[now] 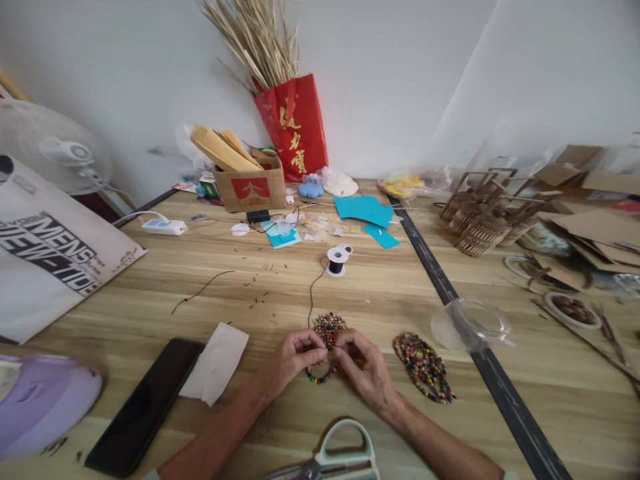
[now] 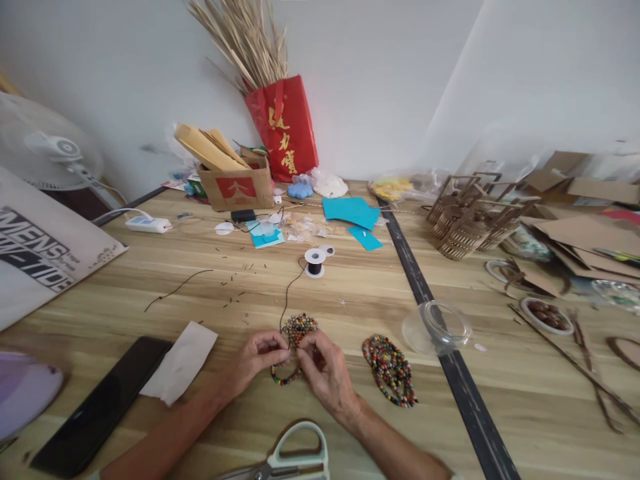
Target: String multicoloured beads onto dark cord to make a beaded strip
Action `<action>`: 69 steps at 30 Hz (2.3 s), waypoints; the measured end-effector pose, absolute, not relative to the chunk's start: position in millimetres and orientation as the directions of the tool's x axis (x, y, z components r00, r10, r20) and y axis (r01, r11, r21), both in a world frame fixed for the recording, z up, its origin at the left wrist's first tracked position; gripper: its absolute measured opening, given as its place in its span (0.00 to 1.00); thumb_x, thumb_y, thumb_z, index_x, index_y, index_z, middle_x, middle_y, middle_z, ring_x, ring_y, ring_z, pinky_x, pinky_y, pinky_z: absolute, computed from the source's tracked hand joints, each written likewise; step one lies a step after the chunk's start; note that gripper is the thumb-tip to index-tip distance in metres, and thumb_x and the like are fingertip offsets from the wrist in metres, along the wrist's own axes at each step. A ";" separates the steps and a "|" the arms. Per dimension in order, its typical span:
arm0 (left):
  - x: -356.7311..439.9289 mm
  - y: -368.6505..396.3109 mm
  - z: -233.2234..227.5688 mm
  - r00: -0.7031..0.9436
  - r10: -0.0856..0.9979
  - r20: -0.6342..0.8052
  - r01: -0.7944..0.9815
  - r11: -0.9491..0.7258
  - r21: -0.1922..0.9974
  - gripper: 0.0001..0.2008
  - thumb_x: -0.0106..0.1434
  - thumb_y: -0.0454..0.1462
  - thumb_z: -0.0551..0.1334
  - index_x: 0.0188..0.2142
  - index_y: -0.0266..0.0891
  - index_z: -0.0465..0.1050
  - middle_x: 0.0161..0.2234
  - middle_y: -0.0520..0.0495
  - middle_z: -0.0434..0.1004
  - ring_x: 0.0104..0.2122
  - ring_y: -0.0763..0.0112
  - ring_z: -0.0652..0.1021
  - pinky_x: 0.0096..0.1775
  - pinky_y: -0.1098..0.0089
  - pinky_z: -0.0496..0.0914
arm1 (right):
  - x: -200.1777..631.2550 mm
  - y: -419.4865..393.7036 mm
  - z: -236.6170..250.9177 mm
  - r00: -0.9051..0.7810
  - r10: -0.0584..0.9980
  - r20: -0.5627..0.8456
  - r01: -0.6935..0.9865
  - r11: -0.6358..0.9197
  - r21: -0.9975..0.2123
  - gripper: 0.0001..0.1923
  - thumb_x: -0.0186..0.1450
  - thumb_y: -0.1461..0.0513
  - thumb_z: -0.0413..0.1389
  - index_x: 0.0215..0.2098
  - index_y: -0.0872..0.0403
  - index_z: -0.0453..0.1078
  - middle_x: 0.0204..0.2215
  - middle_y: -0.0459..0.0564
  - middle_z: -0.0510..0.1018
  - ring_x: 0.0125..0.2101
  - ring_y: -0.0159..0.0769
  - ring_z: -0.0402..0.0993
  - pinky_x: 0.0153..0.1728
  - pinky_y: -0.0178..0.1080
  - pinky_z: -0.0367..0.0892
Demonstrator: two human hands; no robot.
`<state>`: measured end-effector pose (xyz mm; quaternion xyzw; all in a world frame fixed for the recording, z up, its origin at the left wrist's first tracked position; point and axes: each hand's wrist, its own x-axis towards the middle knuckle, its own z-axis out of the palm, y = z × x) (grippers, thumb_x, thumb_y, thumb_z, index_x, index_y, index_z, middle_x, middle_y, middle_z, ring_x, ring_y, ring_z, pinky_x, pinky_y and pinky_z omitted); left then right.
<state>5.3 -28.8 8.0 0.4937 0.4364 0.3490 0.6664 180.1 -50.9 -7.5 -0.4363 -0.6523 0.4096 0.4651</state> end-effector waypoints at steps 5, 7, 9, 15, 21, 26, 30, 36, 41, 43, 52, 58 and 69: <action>5.1 -29.7 7.3 0.396 0.893 -0.214 -0.013 0.238 0.971 0.14 0.50 0.43 0.69 0.26 0.34 0.72 0.22 0.52 0.72 0.26 0.75 0.71 0.31 0.74 0.64 | 179.4 -49.8 -8.1 -0.184 0.966 0.184 0.250 0.227 -0.941 0.07 0.64 0.61 0.53 0.29 0.55 0.65 0.20 0.42 0.65 0.19 0.27 0.60 0.20 0.29 0.56; 5.5 -29.8 5.5 0.413 0.888 -0.203 0.008 0.220 0.976 0.13 0.49 0.43 0.69 0.26 0.34 0.72 0.22 0.51 0.73 0.26 0.74 0.71 0.31 0.74 0.65 | 179.4 -49.7 -7.9 -0.190 0.963 0.189 0.285 0.238 -0.928 0.06 0.63 0.62 0.53 0.28 0.55 0.65 0.19 0.41 0.65 0.19 0.27 0.59 0.20 0.29 0.55; 6.0 -29.4 2.5 0.422 0.884 -0.200 0.030 0.207 0.978 0.13 0.50 0.43 0.69 0.26 0.34 0.73 0.23 0.50 0.73 0.25 0.74 0.71 0.31 0.74 0.65 | 179.7 -49.8 -7.3 -0.207 0.949 0.238 0.316 0.295 -0.902 0.05 0.63 0.64 0.54 0.28 0.55 0.65 0.19 0.42 0.65 0.20 0.27 0.60 0.21 0.29 0.56; 6.4 -26.8 -6.3 0.423 0.887 -0.185 0.058 0.177 0.982 0.13 0.51 0.42 0.68 0.26 0.34 0.72 0.23 0.50 0.73 0.25 0.74 0.71 0.30 0.73 0.64 | 181.5 -49.6 -7.3 -0.261 0.875 0.408 0.296 0.475 -0.829 0.06 0.65 0.65 0.53 0.29 0.54 0.67 0.25 0.46 0.70 0.26 0.30 0.66 0.27 0.31 0.62; 4.9 -27.5 -4.5 0.429 0.884 -0.185 0.075 0.170 0.983 0.13 0.51 0.43 0.68 0.26 0.34 0.71 0.23 0.50 0.72 0.25 0.74 0.71 0.30 0.73 0.64 | 184.0 -48.6 -8.5 -0.308 0.847 0.433 0.231 0.508 -0.830 0.07 0.68 0.63 0.52 0.33 0.53 0.70 0.30 0.50 0.74 0.33 0.35 0.71 0.35 0.36 0.67; 6.5 -30.0 -1.6 0.443 0.885 -0.144 0.084 0.119 0.989 0.12 0.54 0.42 0.66 0.25 0.35 0.69 0.23 0.51 0.71 0.25 0.74 0.70 0.30 0.73 0.64 | 185.4 -48.1 -9.0 -0.325 0.847 0.421 0.232 0.503 -0.832 0.08 0.69 0.61 0.52 0.35 0.53 0.72 0.32 0.52 0.75 0.34 0.36 0.72 0.35 0.37 0.68; 7.4 -31.9 2.5 0.430 0.899 -0.081 0.161 0.012 0.987 0.09 0.55 0.39 0.64 0.24 0.35 0.69 0.21 0.53 0.67 0.24 0.75 0.66 0.28 0.74 0.61 | 186.4 -47.5 -9.0 -0.345 0.847 0.405 0.233 0.495 -0.837 0.09 0.69 0.60 0.52 0.36 0.53 0.73 0.32 0.52 0.76 0.35 0.36 0.73 0.35 0.37 0.69; 5.3 -34.0 0.9 0.430 0.902 -0.042 0.239 -0.069 0.968 0.06 0.56 0.35 0.61 0.23 0.36 0.68 0.20 0.55 0.63 0.23 0.76 0.63 0.27 0.75 0.58 | 187.5 -46.8 -8.7 -0.374 0.847 0.379 0.229 0.480 -0.847 0.08 0.68 0.60 0.53 0.36 0.53 0.73 0.32 0.52 0.76 0.34 0.36 0.73 0.35 0.37 0.69; 5.6 -37.0 -0.8 0.415 0.910 0.002 0.357 -0.165 0.919 0.04 0.56 0.32 0.59 0.25 0.36 0.69 0.22 0.53 0.67 0.25 0.74 0.67 0.29 0.74 0.60 | 187.4 -46.7 -9.9 -0.381 0.859 0.340 0.266 0.455 -0.850 0.09 0.68 0.58 0.53 0.35 0.54 0.73 0.30 0.51 0.76 0.32 0.35 0.72 0.34 0.36 0.68; 7.0 -38.6 1.3 0.413 0.910 0.027 0.394 -0.206 0.896 0.04 0.56 0.31 0.58 0.25 0.37 0.69 0.23 0.53 0.68 0.26 0.73 0.68 0.30 0.74 0.61 | 186.9 -46.9 -9.7 -0.377 0.865 0.332 0.281 0.448 -0.848 0.10 0.68 0.58 0.53 0.35 0.54 0.72 0.29 0.51 0.76 0.31 0.35 0.72 0.33 0.36 0.67; 10.2 -41.3 5.7 0.416 0.899 0.136 0.454 -0.335 0.826 0.06 0.54 0.30 0.58 0.22 0.38 0.68 0.22 0.53 0.68 0.25 0.74 0.67 0.29 0.74 0.61 | 184.4 -48.0 -9.3 -0.342 0.902 0.265 0.303 0.373 -0.877 0.08 0.66 0.61 0.52 0.30 0.55 0.69 0.24 0.46 0.70 0.24 0.30 0.65 0.26 0.32 0.61; 8.3 -37.0 3.3 0.393 0.920 -0.004 0.380 -0.159 0.911 0.03 0.55 0.33 0.60 0.27 0.37 0.71 0.22 0.52 0.70 0.24 0.74 0.69 0.29 0.75 0.63 | 185.3 -47.2 -8.1 -0.359 0.899 0.249 0.299 0.364 -0.882 0.09 0.67 0.59 0.50 0.31 0.55 0.66 0.23 0.44 0.68 0.24 0.30 0.63 0.26 0.32 0.59; -12.1 -23.6 7.8 0.610 0.753 -0.247 0.226 0.133 0.965 0.12 0.55 0.42 0.65 0.32 0.34 0.73 0.24 0.52 0.70 0.27 0.74 0.68 0.30 0.74 0.63 | 188.5 -45.3 -8.1 -0.492 0.787 0.372 0.167 0.505 -0.847 0.12 0.71 0.57 0.47 0.35 0.55 0.68 0.30 0.50 0.71 0.32 0.34 0.67 0.34 0.35 0.64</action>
